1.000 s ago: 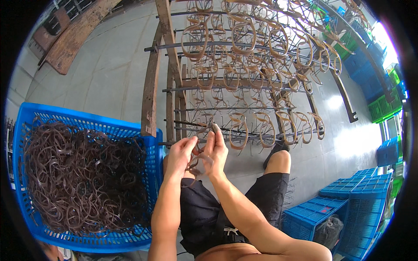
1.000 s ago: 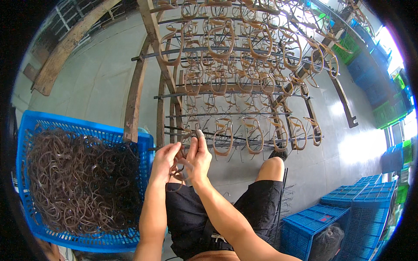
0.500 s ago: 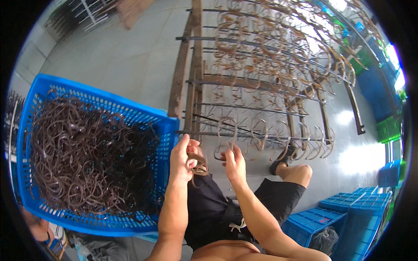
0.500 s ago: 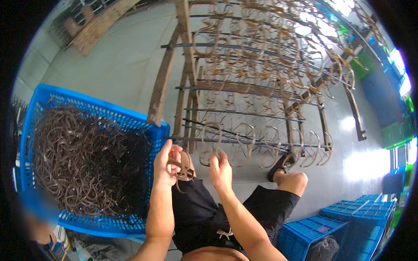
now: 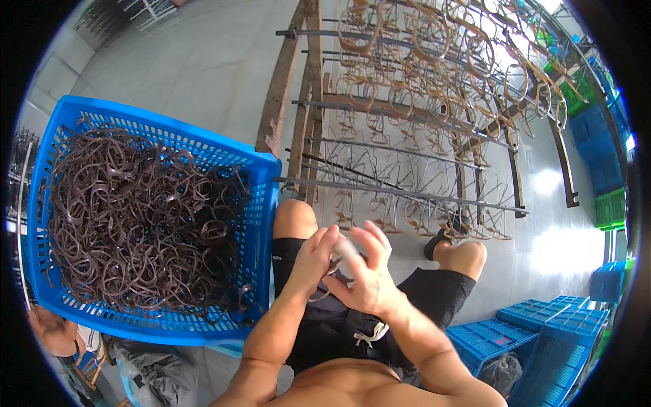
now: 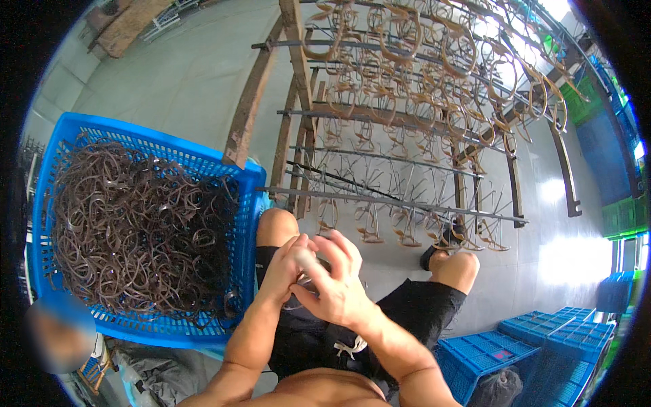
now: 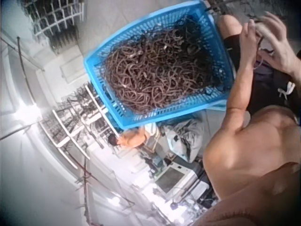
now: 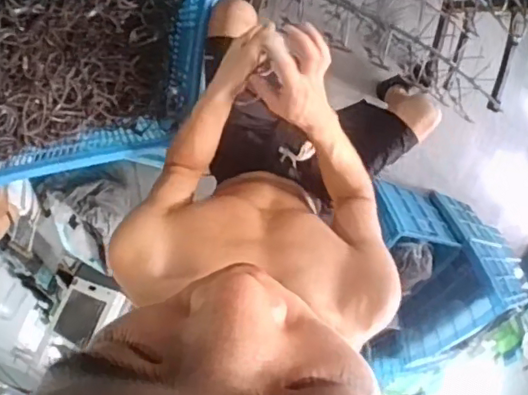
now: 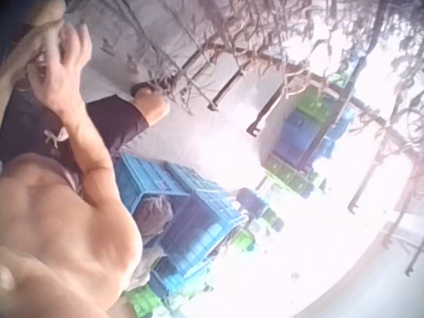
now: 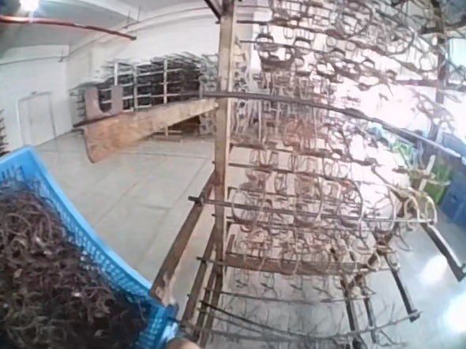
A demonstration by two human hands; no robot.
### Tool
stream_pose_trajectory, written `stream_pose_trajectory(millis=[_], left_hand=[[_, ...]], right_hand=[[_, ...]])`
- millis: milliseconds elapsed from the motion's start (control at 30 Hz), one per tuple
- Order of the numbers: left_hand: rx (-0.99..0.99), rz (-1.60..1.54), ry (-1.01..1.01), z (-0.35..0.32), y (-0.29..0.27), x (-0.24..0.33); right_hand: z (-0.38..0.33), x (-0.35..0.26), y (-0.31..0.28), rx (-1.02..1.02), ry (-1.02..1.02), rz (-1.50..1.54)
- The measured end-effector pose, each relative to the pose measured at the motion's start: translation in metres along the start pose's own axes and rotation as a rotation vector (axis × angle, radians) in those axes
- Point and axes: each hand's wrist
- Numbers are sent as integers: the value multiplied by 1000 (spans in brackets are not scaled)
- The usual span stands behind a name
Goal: The person sits on the floor and repeatedly picks up metal hooks from a blue basket, then attaches them to a metal rack structure. The person handles the hooks one by one, placing them onto the rack's horizontal bars.
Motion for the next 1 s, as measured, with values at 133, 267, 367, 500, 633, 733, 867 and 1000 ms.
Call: stream_pose_trajectory(millis=[133, 267, 367, 500, 633, 733, 867, 1000], left_hand=[[-238, -158, -343, -2, -7, -2], [-104, 289, -22, -21, -6, -51], [-253, 990, 596, -54, -18, -77], [-295, 1335, 529, -89, 4, -68], [-468, 1343, 517, -80, 9, -70], [-653, 1070, 584, -66, 25, -22], [-880, 981, 923, -44, 38, 60], [-391, 629, 556, 10, 5, 50]], right_hand=[[4, 17, -21, -402, -173, -108], [-15, 42, -23, -500, -103, 13], [-40, 62, -23, -503, 62, 122], [-78, 72, -30, -530, 413, 136], [-91, 82, -51, -532, 288, 30], [-86, 93, -76, -434, 188, 22], [-87, 108, -111, -549, 393, -184], [-83, 117, -143, -340, 642, 397]])
Point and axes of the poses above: each hand's wrist, its own z-axis towards the middle knuckle, its own y-axis out of the palm, x = y × z, and after that the axes turned 6 degrees about y, right-handed
